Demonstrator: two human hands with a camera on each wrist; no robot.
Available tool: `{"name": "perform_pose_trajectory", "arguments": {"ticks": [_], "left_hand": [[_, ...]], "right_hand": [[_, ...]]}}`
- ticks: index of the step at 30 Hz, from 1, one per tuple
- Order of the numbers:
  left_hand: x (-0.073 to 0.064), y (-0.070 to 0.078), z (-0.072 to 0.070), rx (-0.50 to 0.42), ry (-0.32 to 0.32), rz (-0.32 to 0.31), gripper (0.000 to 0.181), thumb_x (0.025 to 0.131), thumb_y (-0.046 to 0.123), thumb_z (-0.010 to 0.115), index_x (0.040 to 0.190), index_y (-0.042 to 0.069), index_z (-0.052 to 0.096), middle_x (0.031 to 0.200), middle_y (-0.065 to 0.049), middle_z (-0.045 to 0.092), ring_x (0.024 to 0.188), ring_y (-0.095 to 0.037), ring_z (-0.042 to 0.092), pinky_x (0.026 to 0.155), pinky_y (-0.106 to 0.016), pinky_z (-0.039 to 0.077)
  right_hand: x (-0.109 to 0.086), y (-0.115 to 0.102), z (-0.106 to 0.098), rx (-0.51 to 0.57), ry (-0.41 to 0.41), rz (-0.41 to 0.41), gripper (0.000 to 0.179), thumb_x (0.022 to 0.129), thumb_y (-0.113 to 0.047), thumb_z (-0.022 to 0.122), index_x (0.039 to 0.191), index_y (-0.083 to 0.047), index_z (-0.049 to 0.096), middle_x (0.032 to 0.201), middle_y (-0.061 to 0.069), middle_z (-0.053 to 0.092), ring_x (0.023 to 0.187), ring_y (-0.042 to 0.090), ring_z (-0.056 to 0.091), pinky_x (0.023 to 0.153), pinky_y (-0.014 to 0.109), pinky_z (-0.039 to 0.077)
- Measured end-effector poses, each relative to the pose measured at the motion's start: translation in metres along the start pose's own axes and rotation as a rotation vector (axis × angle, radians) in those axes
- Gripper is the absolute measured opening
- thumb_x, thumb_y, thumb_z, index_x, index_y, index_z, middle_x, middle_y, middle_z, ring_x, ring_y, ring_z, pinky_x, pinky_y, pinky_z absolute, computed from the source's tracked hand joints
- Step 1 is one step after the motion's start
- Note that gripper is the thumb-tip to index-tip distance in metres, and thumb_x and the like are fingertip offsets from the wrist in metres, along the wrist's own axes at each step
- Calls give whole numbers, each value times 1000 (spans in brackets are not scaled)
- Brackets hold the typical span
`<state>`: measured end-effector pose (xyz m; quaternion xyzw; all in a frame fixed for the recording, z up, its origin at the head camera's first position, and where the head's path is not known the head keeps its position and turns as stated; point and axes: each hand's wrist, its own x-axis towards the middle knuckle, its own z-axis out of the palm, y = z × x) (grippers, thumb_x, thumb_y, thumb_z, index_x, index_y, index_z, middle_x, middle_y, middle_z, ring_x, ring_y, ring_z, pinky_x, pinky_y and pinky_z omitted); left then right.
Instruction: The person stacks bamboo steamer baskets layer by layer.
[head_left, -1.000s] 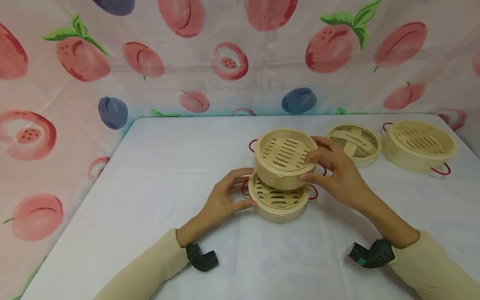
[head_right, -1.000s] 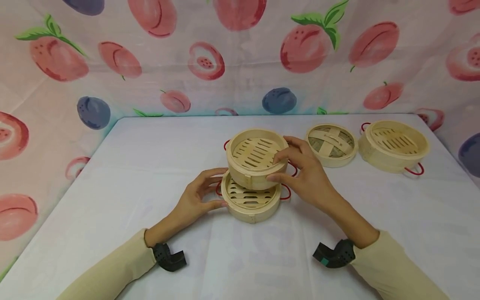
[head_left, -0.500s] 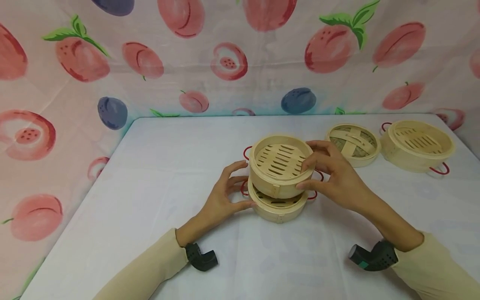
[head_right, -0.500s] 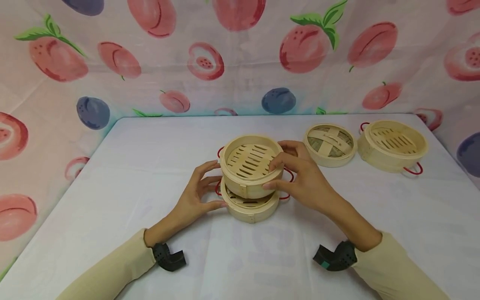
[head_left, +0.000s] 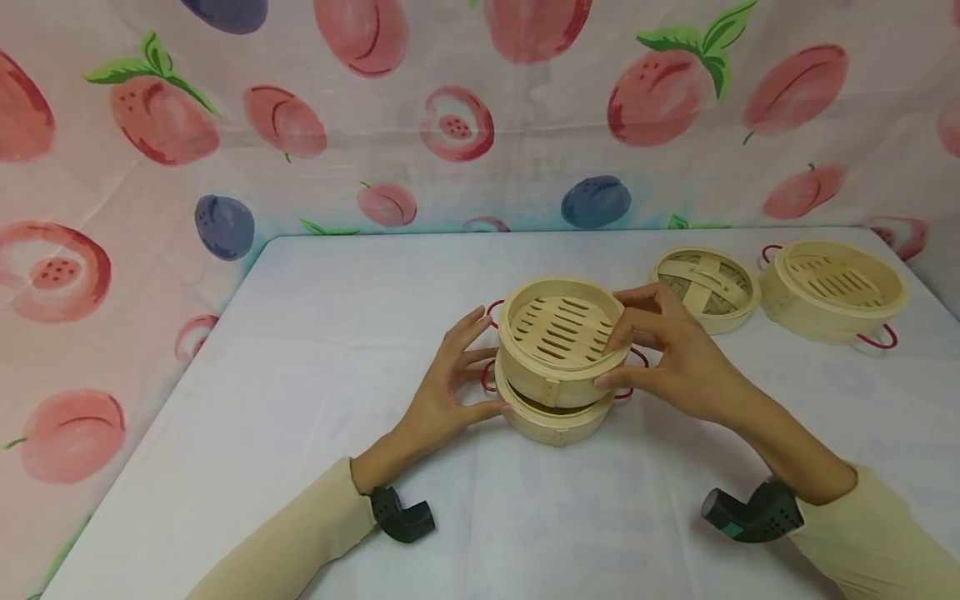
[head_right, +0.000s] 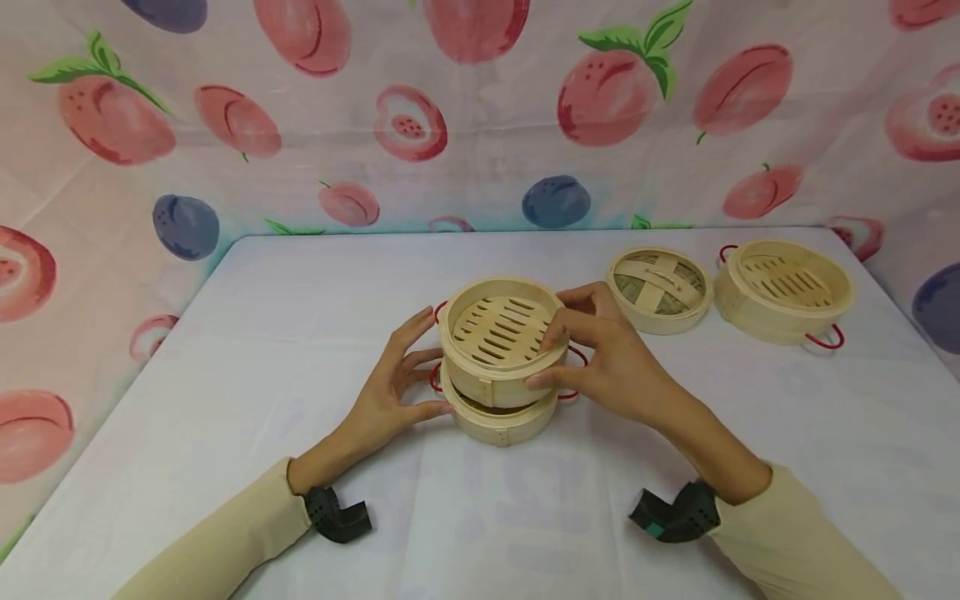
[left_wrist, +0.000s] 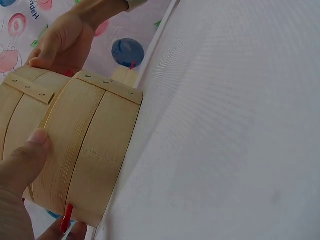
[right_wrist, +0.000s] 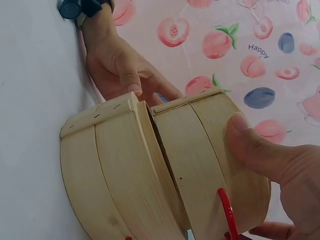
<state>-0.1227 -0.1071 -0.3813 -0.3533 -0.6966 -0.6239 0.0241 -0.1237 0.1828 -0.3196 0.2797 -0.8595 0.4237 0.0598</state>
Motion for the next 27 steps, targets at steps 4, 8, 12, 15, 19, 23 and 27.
{"name": "perform_pose_trajectory", "arguments": {"ticks": [4, 8, 12, 15, 19, 23, 27], "left_hand": [[1, 5, 0, -1, -8, 2, 92, 68, -19, 76, 143, -10, 23, 155, -19, 13, 119, -44, 47, 92, -56, 45], [1, 5, 0, -3, -11, -2, 91, 69, -20, 75, 143, -11, 23, 155, -17, 14, 118, -43, 48, 92, -55, 45], [1, 5, 0, -2, -13, -4, 92, 68, -20, 75, 144, -10, 23, 155, -15, 14, 118, -42, 48, 92, -54, 45], [1, 5, 0, 4, -13, -3, 92, 69, -19, 75, 144, -10, 23, 155, -14, 14, 118, -42, 49, 93, -52, 46], [1, 4, 0, 3, -13, -6, 92, 69, -19, 75, 144, -9, 23, 155, -14, 14, 119, -41, 48, 92, -52, 46], [0, 4, 0, 2, -13, -8, 93, 69, -18, 76, 145, -8, 23, 156, -12, 15, 119, -41, 48, 92, -53, 46], [0, 4, 0, 6, -9, -2, 94, 69, -18, 76, 145, -9, 22, 156, -13, 16, 119, -41, 49, 91, -55, 46]], "right_hand": [[0, -1, -1, 59, -36, 24, 29, 69, -14, 87, 77, -23, 61, 126, 11, 36, 121, 29, 38, 84, 44, 49], [0, -2, -1, 100, -63, 36, 28, 69, -13, 87, 78, -22, 61, 126, 12, 35, 119, 30, 39, 84, 53, 49], [-1, -3, 0, 80, -69, 27, 29, 68, -15, 87, 76, -24, 61, 126, 11, 35, 118, 28, 39, 83, 49, 50], [-1, -4, 0, 74, -69, 23, 29, 68, -16, 88, 76, -25, 61, 126, 11, 36, 118, 27, 39, 82, 48, 51], [-1, -3, 0, 71, -71, 10, 30, 67, -16, 88, 76, -25, 60, 126, 11, 36, 118, 27, 39, 82, 48, 51], [-1, -3, -1, 68, -77, 0, 31, 67, -15, 88, 75, -25, 60, 126, 11, 36, 119, 28, 39, 82, 48, 51], [-1, -3, -2, 57, -88, -6, 31, 67, -16, 88, 75, -26, 60, 125, 11, 36, 119, 27, 38, 82, 48, 51]]}}
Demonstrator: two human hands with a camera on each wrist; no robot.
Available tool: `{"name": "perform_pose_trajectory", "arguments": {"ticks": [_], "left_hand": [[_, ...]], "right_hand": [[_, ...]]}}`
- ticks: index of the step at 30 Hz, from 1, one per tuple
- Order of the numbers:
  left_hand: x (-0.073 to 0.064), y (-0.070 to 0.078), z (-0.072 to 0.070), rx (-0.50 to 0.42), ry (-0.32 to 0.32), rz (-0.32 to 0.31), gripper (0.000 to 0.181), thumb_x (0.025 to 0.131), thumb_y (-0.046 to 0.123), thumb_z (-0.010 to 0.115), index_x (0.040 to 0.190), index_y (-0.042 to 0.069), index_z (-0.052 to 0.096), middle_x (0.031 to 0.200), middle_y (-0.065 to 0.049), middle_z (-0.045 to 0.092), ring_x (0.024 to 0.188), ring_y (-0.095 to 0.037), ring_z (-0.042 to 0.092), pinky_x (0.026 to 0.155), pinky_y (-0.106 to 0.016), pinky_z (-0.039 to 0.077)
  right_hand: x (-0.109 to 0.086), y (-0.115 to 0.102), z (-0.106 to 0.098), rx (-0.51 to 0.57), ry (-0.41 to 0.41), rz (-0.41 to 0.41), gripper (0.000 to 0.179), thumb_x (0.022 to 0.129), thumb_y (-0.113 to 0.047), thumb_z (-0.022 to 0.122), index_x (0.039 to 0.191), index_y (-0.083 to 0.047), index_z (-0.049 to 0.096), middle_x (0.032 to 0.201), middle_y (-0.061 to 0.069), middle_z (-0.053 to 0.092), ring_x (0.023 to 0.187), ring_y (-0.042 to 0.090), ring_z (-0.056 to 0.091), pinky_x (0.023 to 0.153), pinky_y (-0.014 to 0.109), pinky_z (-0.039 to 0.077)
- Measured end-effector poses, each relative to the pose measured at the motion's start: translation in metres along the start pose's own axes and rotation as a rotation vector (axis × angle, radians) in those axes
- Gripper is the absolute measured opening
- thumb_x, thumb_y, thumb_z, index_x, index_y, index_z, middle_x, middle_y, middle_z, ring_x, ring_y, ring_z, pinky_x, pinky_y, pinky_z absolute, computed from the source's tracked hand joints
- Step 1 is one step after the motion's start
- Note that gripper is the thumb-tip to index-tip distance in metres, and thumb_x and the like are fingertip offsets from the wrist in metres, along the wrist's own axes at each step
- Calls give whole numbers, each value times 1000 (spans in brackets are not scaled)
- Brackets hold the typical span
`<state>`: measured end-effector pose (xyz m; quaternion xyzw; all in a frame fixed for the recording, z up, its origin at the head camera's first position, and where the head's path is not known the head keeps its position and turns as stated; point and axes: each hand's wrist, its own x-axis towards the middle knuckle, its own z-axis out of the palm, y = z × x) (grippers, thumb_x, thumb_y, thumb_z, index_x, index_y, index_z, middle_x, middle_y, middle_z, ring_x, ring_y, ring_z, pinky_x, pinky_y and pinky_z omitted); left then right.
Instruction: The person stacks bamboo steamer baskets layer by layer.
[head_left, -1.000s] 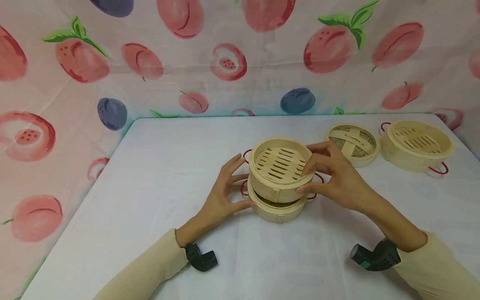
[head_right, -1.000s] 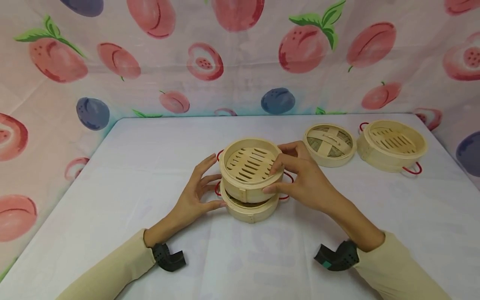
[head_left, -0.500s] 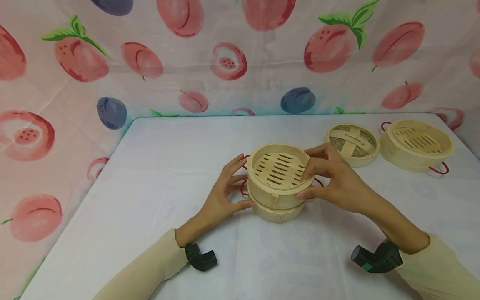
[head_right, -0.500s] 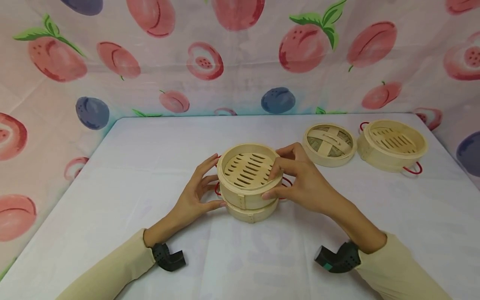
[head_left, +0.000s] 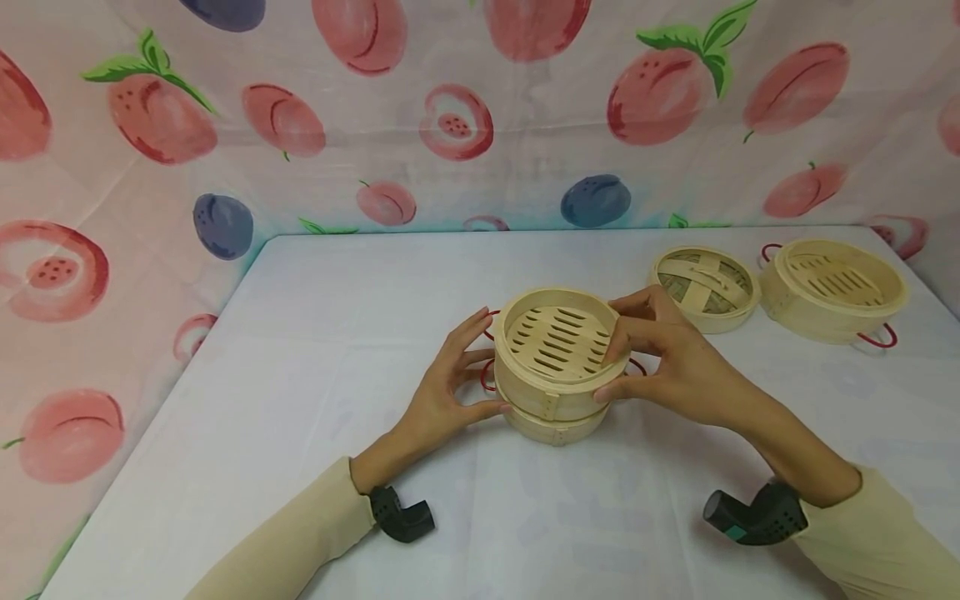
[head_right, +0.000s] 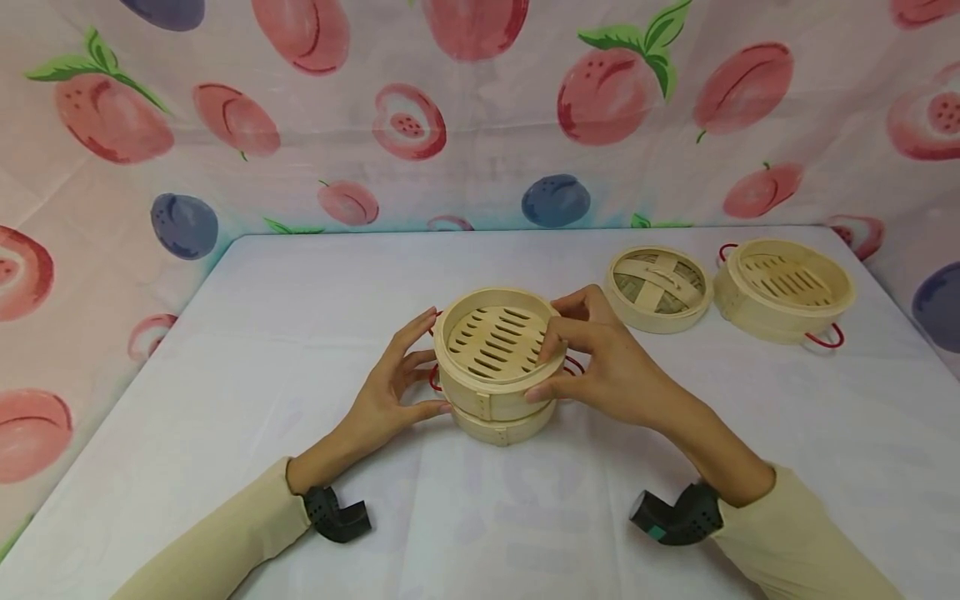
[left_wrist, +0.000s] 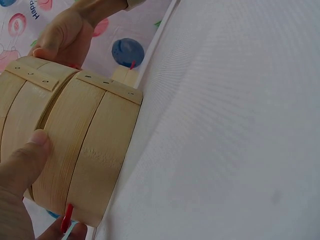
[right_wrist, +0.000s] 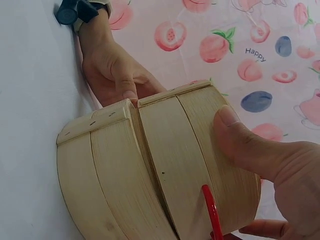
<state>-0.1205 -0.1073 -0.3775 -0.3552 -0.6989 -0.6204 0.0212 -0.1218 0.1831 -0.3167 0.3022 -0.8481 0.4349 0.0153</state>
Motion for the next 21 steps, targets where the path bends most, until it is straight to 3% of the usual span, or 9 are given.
{"name": "perform_pose_trajectory", "arguments": {"ticks": [5, 12, 21], "left_hand": [[0, 0, 0, 10, 7, 1, 94, 69, -17, 77, 145, -8, 23, 156, -13, 16, 119, -40, 49, 90, -56, 46], [-1, 1, -1, 3, 5, -8, 94, 70, -16, 77, 146, -6, 23, 156, -10, 18, 120, -39, 49, 91, -54, 46], [-1, 0, 0, -6, 5, 1, 93, 69, -17, 77, 144, -9, 24, 155, -12, 19, 119, -39, 49, 90, -55, 46]], "right_hand": [[0, 0, -1, -27, -12, -13, 31, 67, -19, 88, 75, -27, 59, 125, 11, 36, 120, 27, 37, 80, 46, 51], [-1, 0, 1, -53, -28, -24, 33, 64, -27, 89, 77, -30, 58, 127, 8, 38, 124, 28, 36, 85, 49, 42], [-2, 1, -3, -53, -57, -5, 31, 68, -27, 87, 79, -29, 58, 132, 7, 37, 126, 28, 35, 84, 47, 47]]}}
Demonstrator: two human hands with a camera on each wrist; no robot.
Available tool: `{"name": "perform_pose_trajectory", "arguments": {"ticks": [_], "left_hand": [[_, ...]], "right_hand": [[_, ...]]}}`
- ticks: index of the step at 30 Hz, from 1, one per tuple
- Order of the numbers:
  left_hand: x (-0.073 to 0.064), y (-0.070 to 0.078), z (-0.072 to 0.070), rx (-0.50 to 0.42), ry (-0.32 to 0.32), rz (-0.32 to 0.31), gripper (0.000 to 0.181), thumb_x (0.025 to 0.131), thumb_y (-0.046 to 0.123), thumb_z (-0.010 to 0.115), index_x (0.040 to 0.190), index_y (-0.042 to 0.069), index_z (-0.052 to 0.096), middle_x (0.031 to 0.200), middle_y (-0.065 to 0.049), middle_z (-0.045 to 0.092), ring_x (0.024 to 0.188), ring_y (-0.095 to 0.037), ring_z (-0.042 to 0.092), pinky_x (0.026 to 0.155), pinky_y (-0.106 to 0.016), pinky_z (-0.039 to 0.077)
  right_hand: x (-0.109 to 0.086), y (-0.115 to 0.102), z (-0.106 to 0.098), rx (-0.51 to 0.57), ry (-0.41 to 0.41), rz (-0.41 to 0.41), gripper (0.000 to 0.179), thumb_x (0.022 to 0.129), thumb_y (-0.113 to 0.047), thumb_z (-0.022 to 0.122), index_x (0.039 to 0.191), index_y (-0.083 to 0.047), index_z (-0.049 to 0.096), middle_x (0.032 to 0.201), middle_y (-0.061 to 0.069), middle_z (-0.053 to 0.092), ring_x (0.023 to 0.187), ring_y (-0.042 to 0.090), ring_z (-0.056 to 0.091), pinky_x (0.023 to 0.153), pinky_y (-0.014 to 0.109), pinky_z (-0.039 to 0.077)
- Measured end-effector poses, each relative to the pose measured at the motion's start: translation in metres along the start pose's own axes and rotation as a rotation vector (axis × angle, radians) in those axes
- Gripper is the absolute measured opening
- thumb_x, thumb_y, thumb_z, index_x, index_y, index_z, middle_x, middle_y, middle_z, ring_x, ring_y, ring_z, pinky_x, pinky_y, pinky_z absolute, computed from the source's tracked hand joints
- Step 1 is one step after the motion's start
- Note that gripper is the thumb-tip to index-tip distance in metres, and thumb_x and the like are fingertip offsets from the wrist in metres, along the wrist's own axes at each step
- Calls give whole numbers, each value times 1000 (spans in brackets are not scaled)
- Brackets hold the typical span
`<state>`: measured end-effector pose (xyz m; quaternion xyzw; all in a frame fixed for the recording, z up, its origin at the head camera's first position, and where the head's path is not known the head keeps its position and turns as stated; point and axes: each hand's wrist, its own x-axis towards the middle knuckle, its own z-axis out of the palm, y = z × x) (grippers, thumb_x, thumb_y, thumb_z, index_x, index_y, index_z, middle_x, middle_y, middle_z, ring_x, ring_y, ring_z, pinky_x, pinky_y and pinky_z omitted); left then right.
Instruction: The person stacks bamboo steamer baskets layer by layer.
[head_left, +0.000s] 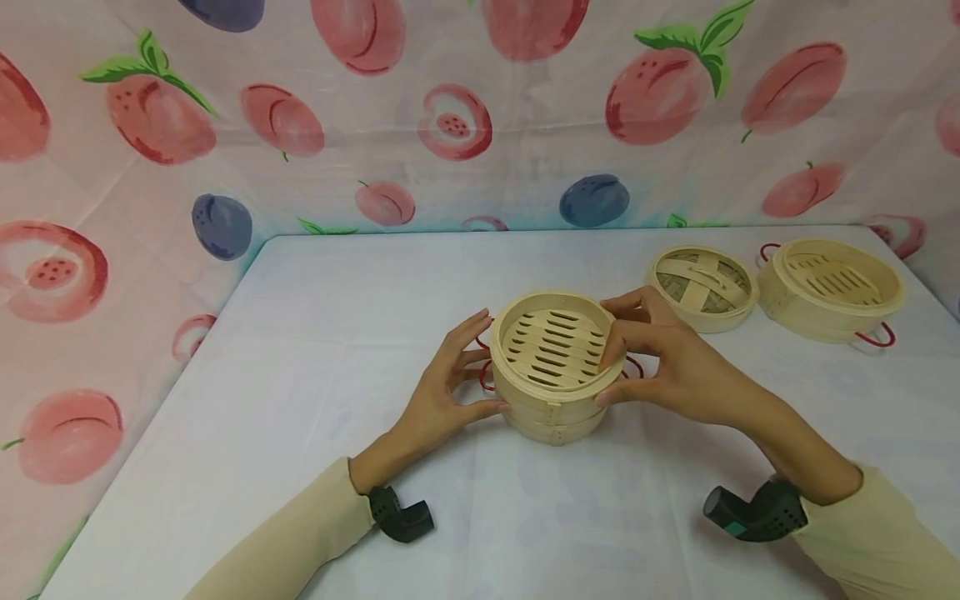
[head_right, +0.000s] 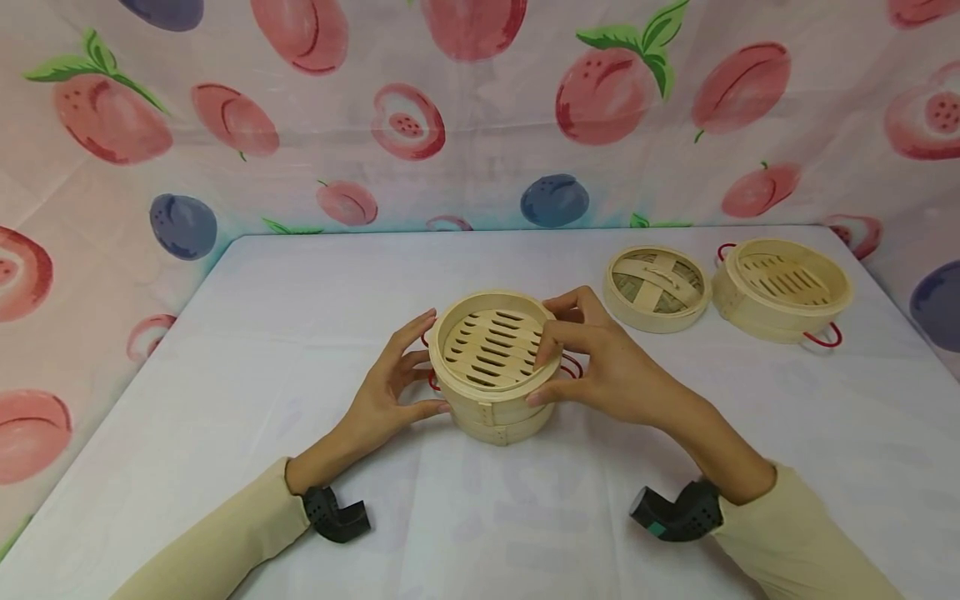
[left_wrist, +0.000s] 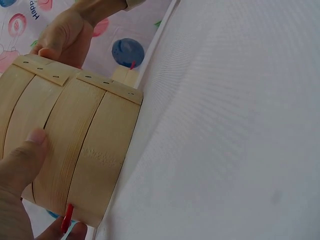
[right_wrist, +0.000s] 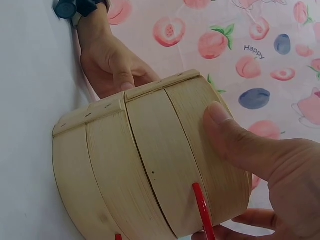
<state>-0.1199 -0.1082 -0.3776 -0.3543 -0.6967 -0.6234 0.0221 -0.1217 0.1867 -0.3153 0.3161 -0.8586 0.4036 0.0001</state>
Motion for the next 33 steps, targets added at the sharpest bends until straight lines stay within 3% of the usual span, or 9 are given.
{"name": "perform_pose_trajectory", "arguments": {"ticks": [12, 16, 21, 25, 30, 33], "left_hand": [[0, 4, 1, 42, 6, 19, 91, 68, -16, 78, 143, -9, 27, 153, -16, 22, 116, -34, 51, 89, -55, 47], [0, 4, 0, 61, 4, 35, 91, 67, -17, 78, 143, -9, 27, 152, -21, 24, 115, -32, 52, 87, -55, 47], [-2, -9, -1, 82, -5, 64, 96, 66, -15, 80, 146, 1, 29, 151, -21, 26, 108, -30, 54, 84, -52, 50], [-5, -24, -2, 94, -4, 57, 98, 67, -10, 82, 148, 11, 31, 154, -11, 26, 108, -28, 54, 84, -48, 51], [-5, -28, -3, 115, -1, 67, 94, 68, -6, 83, 145, 19, 36, 153, -7, 27, 108, -26, 53, 83, -45, 51], [-5, -29, -3, 131, 7, 86, 94, 66, -7, 84, 143, 22, 39, 152, -12, 28, 120, -28, 46, 82, -46, 52]], "right_hand": [[1, 6, -3, 49, -44, 5, 29, 71, -22, 86, 83, -27, 59, 140, 3, 34, 119, 23, 41, 76, 38, 52], [1, 9, -5, 68, -57, -17, 28, 72, -21, 85, 86, -27, 62, 143, 4, 35, 123, 26, 39, 78, 41, 52], [2, 11, -6, 96, -69, -16, 27, 73, -19, 84, 89, -27, 64, 145, 2, 36, 126, 26, 39, 80, 41, 53], [2, 11, -7, 101, -74, -16, 27, 74, -18, 84, 89, -26, 64, 146, 2, 37, 126, 27, 40, 80, 34, 53], [2, 11, -8, 103, -77, -23, 27, 74, -18, 84, 90, -26, 64, 146, 3, 37, 127, 29, 39, 81, 30, 52], [2, 10, -8, 105, -77, -21, 27, 74, -17, 84, 90, -26, 64, 146, 3, 37, 127, 29, 40, 80, 31, 52]]}}
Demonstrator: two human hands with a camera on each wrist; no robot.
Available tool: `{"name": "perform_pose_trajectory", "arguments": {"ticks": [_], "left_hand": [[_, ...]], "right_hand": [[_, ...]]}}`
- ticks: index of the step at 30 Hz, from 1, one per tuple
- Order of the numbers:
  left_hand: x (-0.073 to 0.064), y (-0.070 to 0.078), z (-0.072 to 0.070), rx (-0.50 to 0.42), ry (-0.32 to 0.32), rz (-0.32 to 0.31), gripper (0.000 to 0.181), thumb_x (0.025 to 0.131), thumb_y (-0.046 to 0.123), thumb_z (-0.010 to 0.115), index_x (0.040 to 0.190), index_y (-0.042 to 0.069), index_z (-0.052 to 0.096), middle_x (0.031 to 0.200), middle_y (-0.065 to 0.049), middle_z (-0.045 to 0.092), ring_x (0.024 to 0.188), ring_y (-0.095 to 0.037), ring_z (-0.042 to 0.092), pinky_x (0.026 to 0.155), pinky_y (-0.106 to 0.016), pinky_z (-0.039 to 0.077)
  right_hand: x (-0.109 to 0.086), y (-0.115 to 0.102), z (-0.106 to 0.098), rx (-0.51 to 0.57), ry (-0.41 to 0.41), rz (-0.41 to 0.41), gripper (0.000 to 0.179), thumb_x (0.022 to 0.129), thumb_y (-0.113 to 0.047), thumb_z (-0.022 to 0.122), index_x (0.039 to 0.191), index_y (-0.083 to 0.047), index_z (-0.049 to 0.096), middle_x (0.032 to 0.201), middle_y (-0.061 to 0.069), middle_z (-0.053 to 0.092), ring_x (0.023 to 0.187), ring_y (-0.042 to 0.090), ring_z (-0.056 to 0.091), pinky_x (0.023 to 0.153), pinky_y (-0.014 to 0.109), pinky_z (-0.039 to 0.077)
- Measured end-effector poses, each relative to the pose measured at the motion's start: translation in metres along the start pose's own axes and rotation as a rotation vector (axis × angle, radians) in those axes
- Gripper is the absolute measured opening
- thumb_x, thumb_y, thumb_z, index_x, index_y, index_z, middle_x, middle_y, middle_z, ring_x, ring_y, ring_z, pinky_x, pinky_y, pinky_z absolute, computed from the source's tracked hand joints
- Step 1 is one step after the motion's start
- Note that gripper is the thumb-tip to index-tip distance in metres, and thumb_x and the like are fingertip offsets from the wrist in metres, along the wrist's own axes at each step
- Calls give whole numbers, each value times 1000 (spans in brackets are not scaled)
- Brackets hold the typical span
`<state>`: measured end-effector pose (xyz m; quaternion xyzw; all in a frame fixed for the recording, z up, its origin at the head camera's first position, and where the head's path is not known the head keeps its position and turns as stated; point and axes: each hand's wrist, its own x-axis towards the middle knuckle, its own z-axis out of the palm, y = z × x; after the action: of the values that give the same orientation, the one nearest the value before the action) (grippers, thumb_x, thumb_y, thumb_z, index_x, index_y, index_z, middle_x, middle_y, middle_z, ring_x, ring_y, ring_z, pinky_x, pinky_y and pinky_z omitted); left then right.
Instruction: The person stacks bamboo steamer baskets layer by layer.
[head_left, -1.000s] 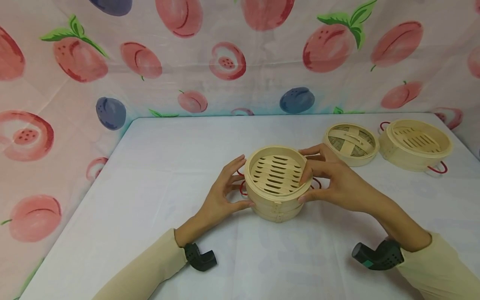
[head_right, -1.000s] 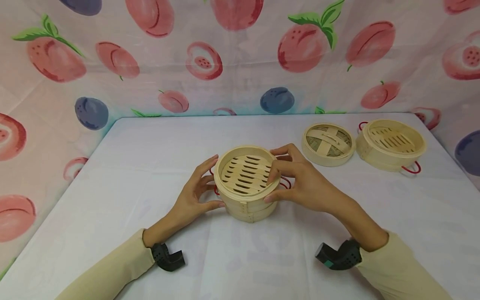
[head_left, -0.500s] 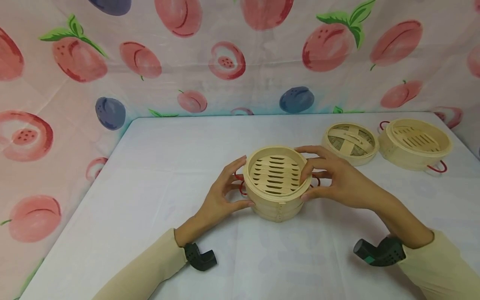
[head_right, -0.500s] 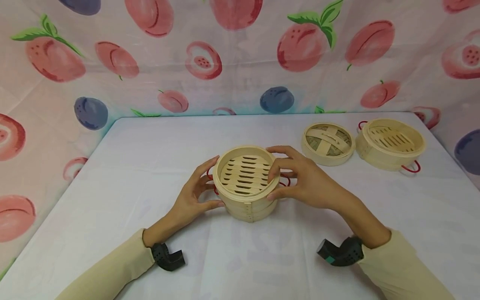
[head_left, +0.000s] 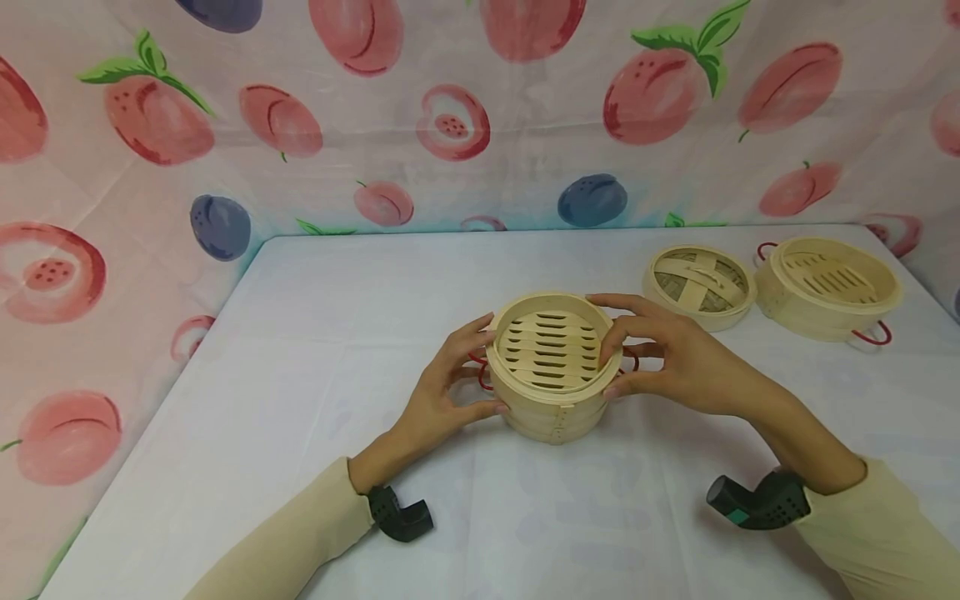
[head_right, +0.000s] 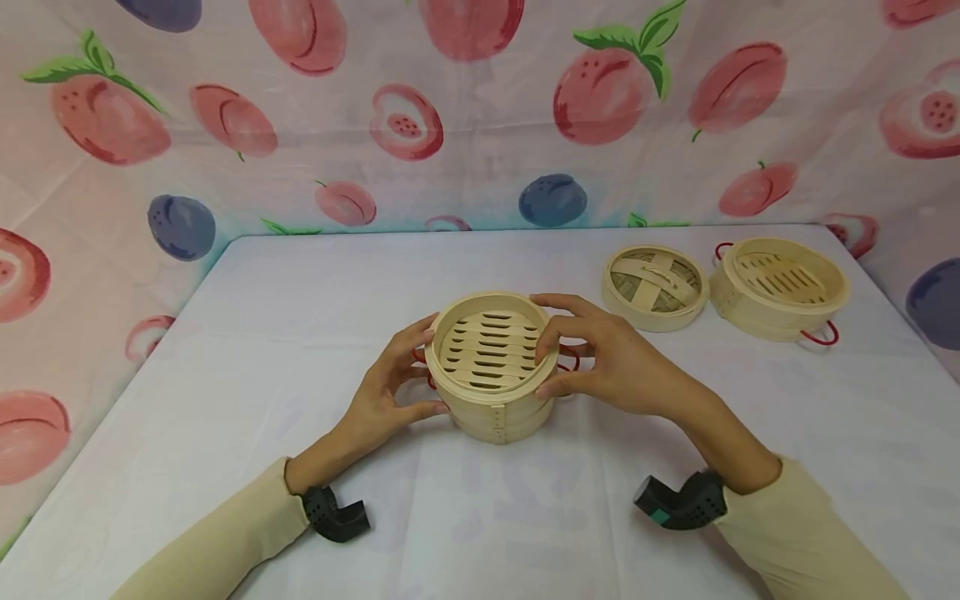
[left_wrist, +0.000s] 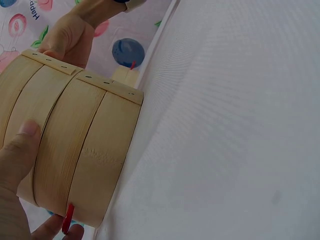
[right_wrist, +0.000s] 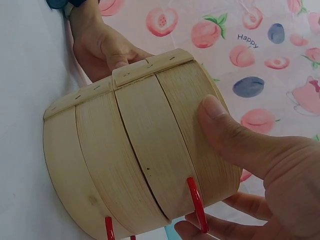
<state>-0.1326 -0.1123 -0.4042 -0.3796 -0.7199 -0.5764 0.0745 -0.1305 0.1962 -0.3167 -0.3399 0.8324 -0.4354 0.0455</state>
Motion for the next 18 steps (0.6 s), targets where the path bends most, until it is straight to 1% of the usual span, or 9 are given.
{"name": "perform_pose_trajectory", "arguments": {"ticks": [2, 4, 6, 7, 10, 13, 15, 17, 18], "left_hand": [[1, 1, 0, 10, 5, 17, 95, 64, -9, 84, 142, 23, 41, 150, -16, 30, 126, -28, 42, 81, -48, 52], [2, 6, 0, 13, 8, 32, 94, 63, -11, 83, 140, 23, 43, 148, -20, 32, 130, -29, 39, 80, -50, 52], [4, 14, -1, 10, 10, 40, 91, 63, -13, 82, 139, 20, 44, 145, -24, 33, 127, -28, 41, 80, -52, 51], [5, 19, -1, 10, 11, 40, 89, 64, -13, 82, 138, 17, 44, 143, -24, 34, 126, -27, 43, 80, -52, 51], [8, 30, -2, 14, 11, 37, 86, 65, -15, 81, 138, 14, 44, 141, -26, 35, 123, -26, 45, 82, -53, 50], [8, 34, -2, 25, 15, 28, 86, 65, -14, 81, 137, 13, 44, 143, -26, 33, 125, -28, 44, 82, -53, 50], [8, 34, -2, 28, 13, 27, 85, 65, -13, 81, 137, 12, 44, 145, -25, 32, 128, -28, 41, 83, -53, 49], [8, 33, -2, 37, 11, 32, 84, 65, -12, 82, 137, 10, 43, 146, -24, 32, 130, -29, 38, 83, -52, 49], [7, 29, -2, 43, 10, 38, 83, 66, -11, 82, 136, 8, 43, 146, -24, 32, 131, -29, 37, 84, -52, 49]], "right_hand": [[0, 0, 0, 1, 1, 2, 27, 74, -17, 84, 89, -26, 64, 146, 4, 37, 126, 29, 40, 80, 32, 53], [0, -1, 0, 1, 3, 4, 27, 74, -17, 84, 89, -26, 64, 146, 4, 37, 125, 28, 40, 79, 33, 53], [0, -1, 0, 0, 4, 5, 26, 74, -16, 83, 89, -25, 64, 146, 5, 37, 124, 28, 41, 78, 32, 53], [0, -1, 0, 1, 4, 5, 26, 74, -16, 83, 89, -25, 64, 146, 5, 37, 124, 27, 41, 78, 31, 52], [0, -2, 0, 4, 5, 6, 27, 74, -15, 83, 89, -25, 64, 145, 5, 38, 124, 27, 41, 78, 29, 52], [0, -2, 0, 3, 4, 7, 27, 74, -16, 84, 90, -24, 64, 145, 6, 38, 125, 27, 41, 78, 28, 52], [0, -1, 0, 0, 4, 6, 27, 73, -16, 84, 90, -25, 64, 145, 5, 38, 126, 27, 40, 78, 28, 51], [0, -1, 0, -4, 4, 5, 27, 73, -17, 84, 90, -25, 64, 145, 4, 38, 127, 26, 40, 78, 27, 51], [0, 0, 0, -6, 4, 3, 27, 73, -17, 84, 90, -25, 64, 145, 4, 38, 127, 26, 40, 78, 27, 51]]}}
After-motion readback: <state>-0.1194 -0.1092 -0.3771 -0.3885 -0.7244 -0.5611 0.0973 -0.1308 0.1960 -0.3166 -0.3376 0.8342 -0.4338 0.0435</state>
